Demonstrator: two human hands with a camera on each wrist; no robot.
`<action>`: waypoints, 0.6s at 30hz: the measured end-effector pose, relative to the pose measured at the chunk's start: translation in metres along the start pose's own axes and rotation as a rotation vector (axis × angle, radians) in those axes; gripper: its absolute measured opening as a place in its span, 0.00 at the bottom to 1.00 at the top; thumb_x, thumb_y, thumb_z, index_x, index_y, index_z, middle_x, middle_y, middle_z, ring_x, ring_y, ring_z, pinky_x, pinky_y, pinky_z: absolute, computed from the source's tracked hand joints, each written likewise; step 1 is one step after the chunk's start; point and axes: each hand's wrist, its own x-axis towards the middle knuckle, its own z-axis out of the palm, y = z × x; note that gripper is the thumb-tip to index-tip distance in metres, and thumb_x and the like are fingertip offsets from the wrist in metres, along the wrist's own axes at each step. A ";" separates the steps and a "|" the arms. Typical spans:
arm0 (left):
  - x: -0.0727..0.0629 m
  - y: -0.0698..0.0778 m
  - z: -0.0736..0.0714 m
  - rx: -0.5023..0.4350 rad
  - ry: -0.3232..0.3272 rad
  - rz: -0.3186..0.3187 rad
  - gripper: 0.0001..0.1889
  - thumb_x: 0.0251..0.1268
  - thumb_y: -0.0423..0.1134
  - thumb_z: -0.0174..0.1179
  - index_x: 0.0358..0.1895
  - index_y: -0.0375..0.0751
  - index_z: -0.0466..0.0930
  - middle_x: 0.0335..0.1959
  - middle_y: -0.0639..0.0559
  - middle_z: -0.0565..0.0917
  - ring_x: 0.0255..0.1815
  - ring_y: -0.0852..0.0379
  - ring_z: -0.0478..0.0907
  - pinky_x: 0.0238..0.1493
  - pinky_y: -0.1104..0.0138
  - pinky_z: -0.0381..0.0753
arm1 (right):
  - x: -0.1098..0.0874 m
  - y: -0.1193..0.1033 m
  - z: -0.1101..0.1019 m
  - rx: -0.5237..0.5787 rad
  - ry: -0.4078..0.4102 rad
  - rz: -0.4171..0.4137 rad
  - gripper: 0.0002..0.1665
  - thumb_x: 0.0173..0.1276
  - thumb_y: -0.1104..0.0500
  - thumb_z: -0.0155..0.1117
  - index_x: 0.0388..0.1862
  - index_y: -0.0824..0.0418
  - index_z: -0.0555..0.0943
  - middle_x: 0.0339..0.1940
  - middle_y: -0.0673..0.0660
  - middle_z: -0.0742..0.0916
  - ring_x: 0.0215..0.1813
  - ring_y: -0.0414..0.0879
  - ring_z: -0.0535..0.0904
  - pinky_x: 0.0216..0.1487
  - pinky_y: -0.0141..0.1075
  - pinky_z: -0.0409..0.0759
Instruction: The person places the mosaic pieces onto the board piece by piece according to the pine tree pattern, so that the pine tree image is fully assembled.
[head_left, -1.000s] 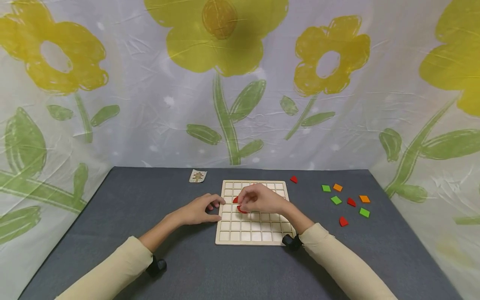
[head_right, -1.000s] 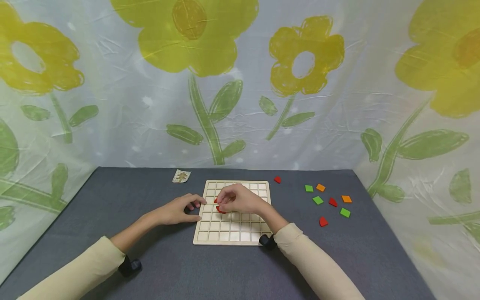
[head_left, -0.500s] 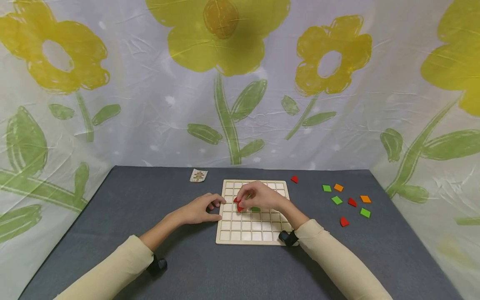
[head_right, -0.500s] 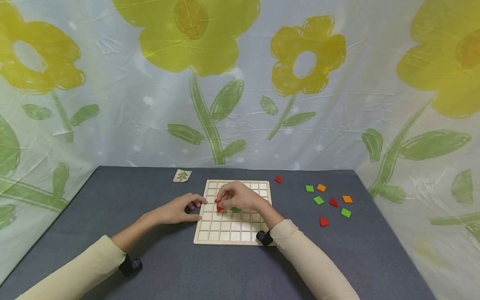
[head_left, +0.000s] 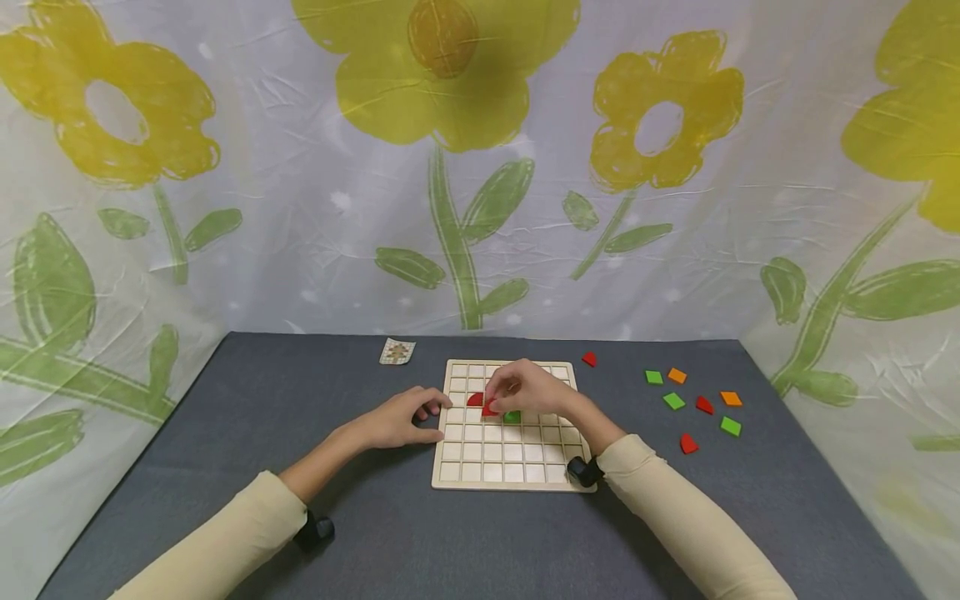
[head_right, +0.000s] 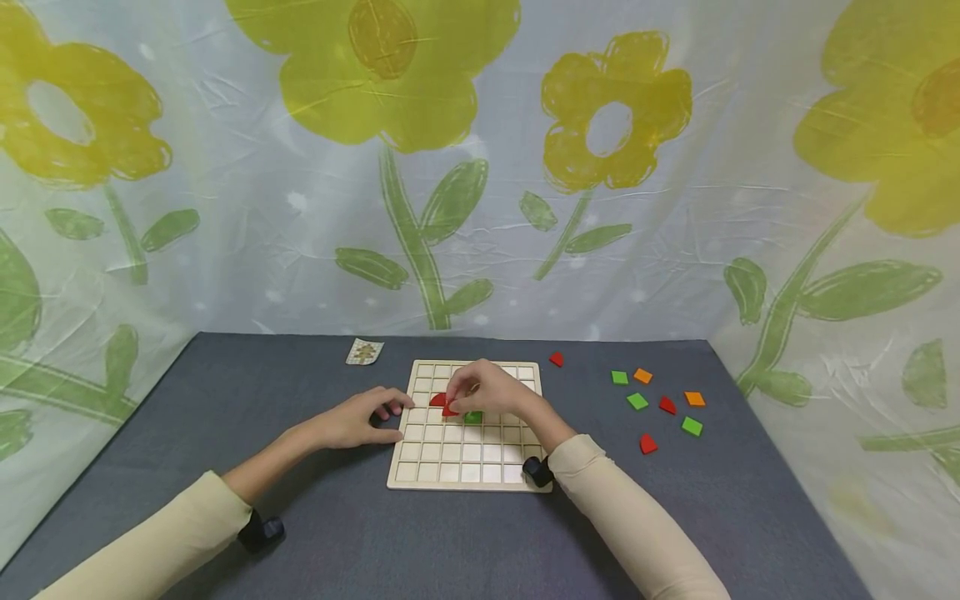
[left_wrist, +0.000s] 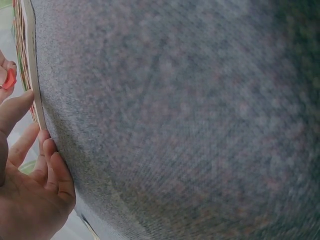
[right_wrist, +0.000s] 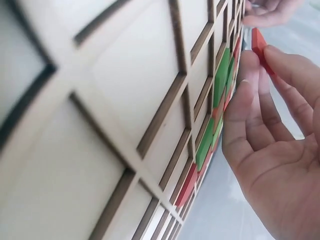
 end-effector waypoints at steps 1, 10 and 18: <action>0.000 -0.001 0.000 0.000 0.000 0.002 0.24 0.68 0.39 0.69 0.63 0.37 0.75 0.47 0.49 0.75 0.48 0.51 0.76 0.54 0.54 0.76 | -0.001 0.000 -0.001 -0.006 0.001 -0.001 0.05 0.68 0.71 0.69 0.42 0.71 0.84 0.35 0.59 0.87 0.38 0.50 0.83 0.45 0.39 0.82; 0.000 -0.002 -0.001 -0.001 -0.001 -0.002 0.24 0.69 0.40 0.69 0.63 0.38 0.75 0.47 0.49 0.74 0.48 0.50 0.75 0.54 0.53 0.75 | -0.006 0.000 -0.003 -0.040 0.005 -0.013 0.05 0.67 0.72 0.69 0.41 0.72 0.84 0.36 0.60 0.87 0.39 0.52 0.84 0.45 0.38 0.82; 0.000 0.000 -0.001 -0.006 -0.002 -0.006 0.24 0.69 0.39 0.69 0.64 0.38 0.75 0.47 0.49 0.74 0.48 0.50 0.75 0.53 0.53 0.75 | -0.004 0.004 -0.003 -0.063 0.002 0.007 0.05 0.66 0.72 0.71 0.40 0.69 0.85 0.34 0.56 0.87 0.37 0.45 0.83 0.44 0.37 0.82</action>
